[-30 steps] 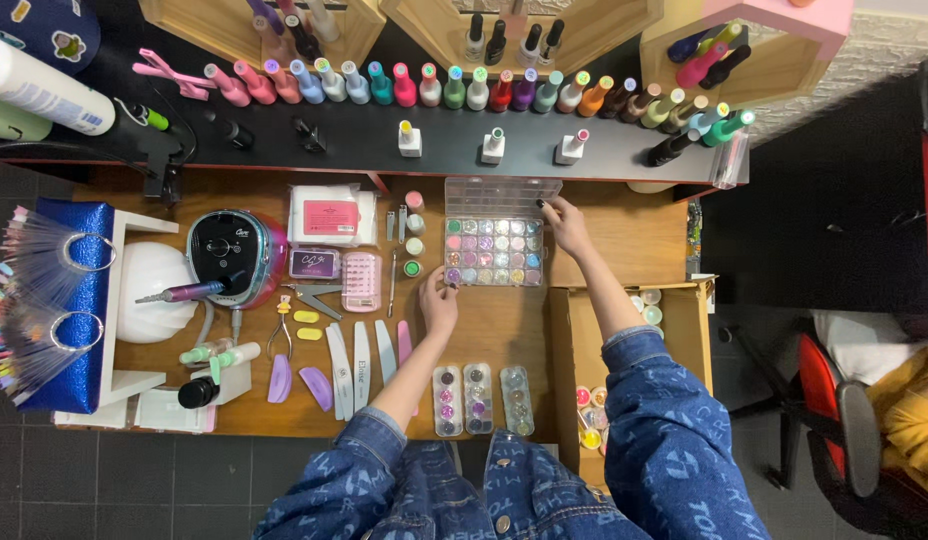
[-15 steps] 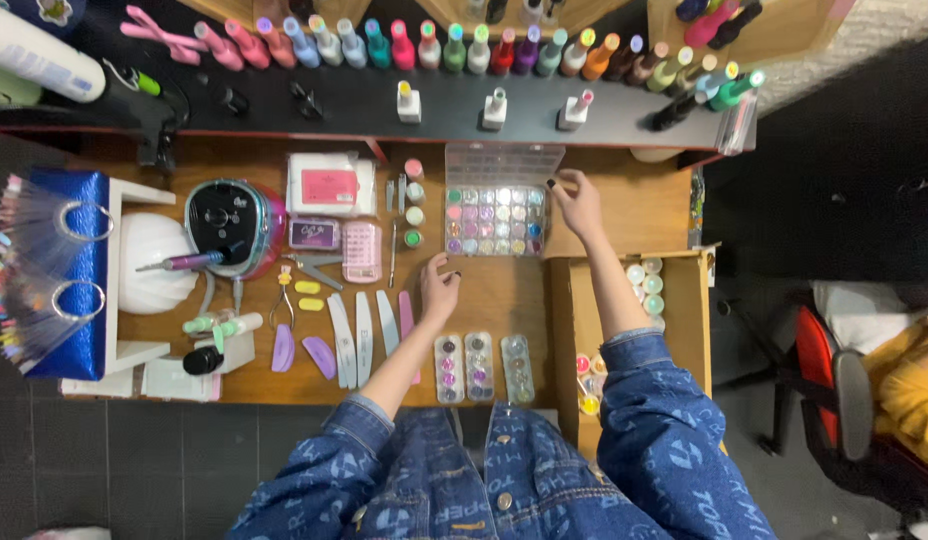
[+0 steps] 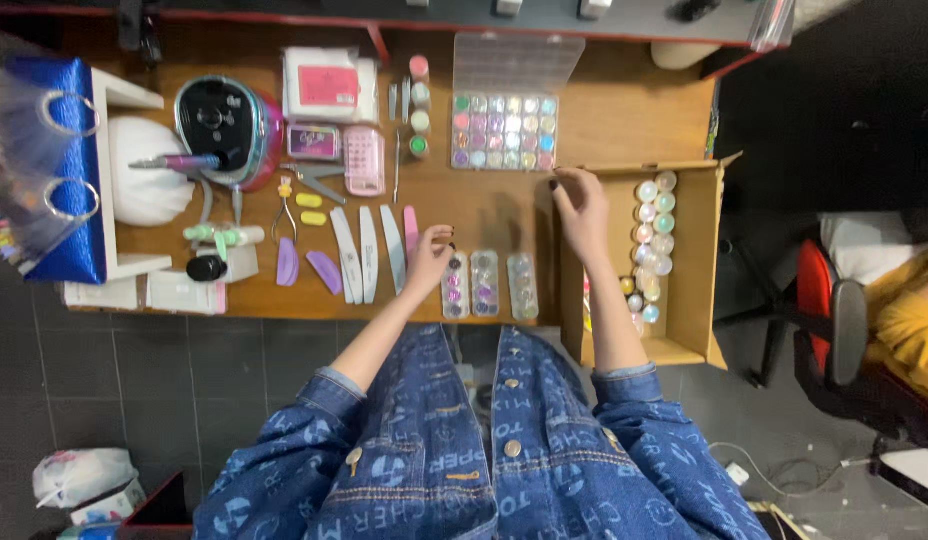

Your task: The person picks up several small containers of nail decorations and places them into clear plastic storage cases, then arranges the storage cases on a desk next to a shelf of nail polish bottles.

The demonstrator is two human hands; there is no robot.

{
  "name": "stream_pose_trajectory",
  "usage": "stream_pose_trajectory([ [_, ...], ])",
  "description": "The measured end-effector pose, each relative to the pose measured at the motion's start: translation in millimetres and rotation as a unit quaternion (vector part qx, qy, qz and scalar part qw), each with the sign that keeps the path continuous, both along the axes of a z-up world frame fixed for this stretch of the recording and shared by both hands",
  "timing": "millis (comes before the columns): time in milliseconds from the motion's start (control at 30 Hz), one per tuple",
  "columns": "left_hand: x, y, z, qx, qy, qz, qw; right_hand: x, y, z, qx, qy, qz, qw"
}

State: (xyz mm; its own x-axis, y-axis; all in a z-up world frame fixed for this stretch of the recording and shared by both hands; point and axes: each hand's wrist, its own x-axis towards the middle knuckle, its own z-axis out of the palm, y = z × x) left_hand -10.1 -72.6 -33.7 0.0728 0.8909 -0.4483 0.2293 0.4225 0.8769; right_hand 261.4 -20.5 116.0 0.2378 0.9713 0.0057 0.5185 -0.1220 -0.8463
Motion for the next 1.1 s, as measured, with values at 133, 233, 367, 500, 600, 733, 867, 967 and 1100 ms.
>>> stream_pose_trajectory([
  [133, -16, -31, 23, 0.045, 0.02, -0.05, 0.998, -21, -56, -21, -0.003, -0.05, 0.025, 0.998],
  [233, -26, -37, 95, 0.074, 0.108, -0.194, 0.972, -27, -94, -55, -0.147, -0.093, 0.033, 0.984],
  [367, -33, -57, 70, 0.168, 0.141, -0.261, 0.94, -38, -133, -54, -0.222, -0.146, 0.05, 0.963],
  [500, -32, -62, 65, 0.162, 0.237, -0.324, 0.902, -48, -151, -49, -0.296, -0.163, 0.025, 0.941],
  [600, -31, -65, 58, 0.161, 0.285, -0.354, 0.876, -50, -161, -56, -0.322, -0.172, 0.006, 0.931],
  [733, -30, -66, 51, 0.166, 0.334, -0.37, 0.851, -58, -167, -56, -0.328, -0.169, -0.011, 0.929],
  [867, -29, -62, 39, 0.159, 0.341, -0.376, 0.847, -65, -169, -58, -0.321, -0.17, -0.019, 0.932],
  [967, -28, -60, 36, 0.161, 0.351, -0.379, 0.841, -66, -168, -65, -0.32, -0.17, -0.028, 0.932],
  [1100, -27, -57, 39, 0.17, 0.334, -0.38, 0.846, -65, -167, -79, -0.315, -0.194, -0.033, 0.928],
])
